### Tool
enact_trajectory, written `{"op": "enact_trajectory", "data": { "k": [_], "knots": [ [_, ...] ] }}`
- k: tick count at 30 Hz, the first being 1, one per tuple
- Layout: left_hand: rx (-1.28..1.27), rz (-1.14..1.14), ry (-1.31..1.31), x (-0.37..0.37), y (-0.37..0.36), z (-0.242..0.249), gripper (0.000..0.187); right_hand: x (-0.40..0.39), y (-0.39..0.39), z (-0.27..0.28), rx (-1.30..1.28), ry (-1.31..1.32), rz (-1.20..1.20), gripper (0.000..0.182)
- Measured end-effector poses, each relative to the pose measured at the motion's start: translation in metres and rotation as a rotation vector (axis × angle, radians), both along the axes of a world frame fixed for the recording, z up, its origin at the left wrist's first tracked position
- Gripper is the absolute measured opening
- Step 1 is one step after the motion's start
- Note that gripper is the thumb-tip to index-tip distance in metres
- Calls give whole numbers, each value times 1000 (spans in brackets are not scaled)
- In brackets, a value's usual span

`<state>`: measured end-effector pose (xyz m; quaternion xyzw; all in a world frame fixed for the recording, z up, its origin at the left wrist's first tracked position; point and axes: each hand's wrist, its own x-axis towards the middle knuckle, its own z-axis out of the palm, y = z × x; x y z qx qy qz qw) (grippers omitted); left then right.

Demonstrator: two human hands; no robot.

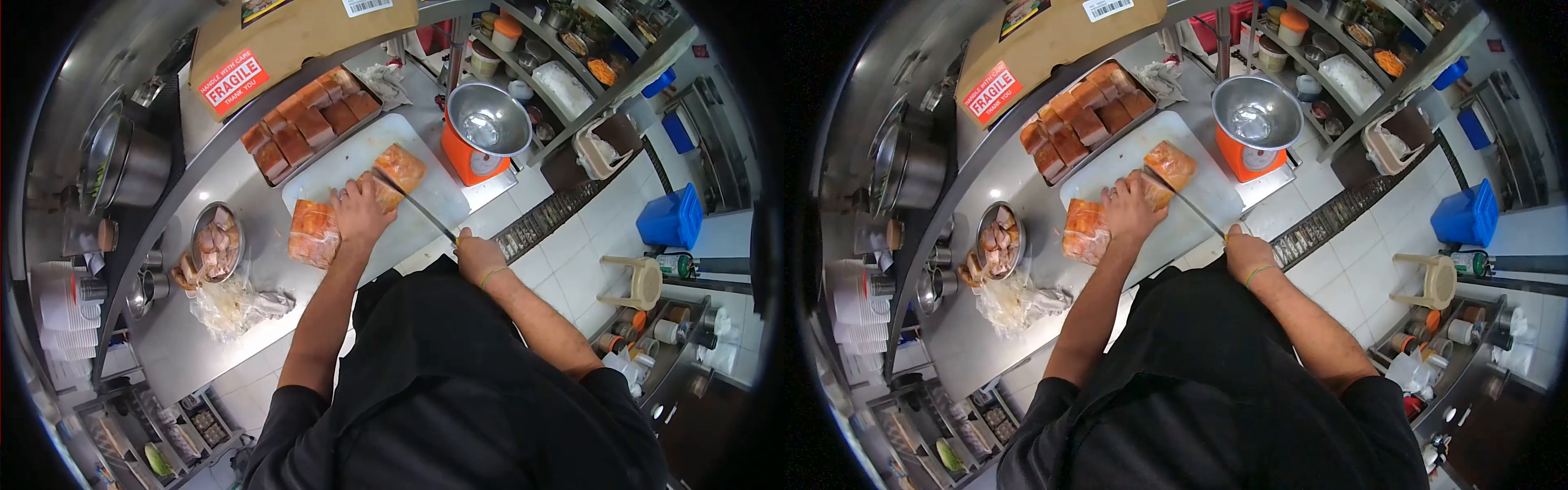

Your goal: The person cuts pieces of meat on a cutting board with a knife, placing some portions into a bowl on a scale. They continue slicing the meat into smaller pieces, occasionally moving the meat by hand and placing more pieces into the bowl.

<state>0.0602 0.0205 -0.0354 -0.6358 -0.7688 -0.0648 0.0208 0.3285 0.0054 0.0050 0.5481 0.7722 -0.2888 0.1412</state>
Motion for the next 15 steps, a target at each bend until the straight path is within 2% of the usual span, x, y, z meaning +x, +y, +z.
{"op": "enact_trajectory", "data": {
  "k": [5, 11, 15],
  "knots": [
    [157, -41, 17, 1, -8, -10, 101, 1, 3, 32, -33, -28, 5, 28],
    [107, -53, -22, 3, -5, -7, 100, -20, 15, 67, -30, -89, 115, 27],
    [32, -36, -35, 5, 0, -5, 103, -26, 17, 40, 5, -35, 64, 26]
  ]
}}
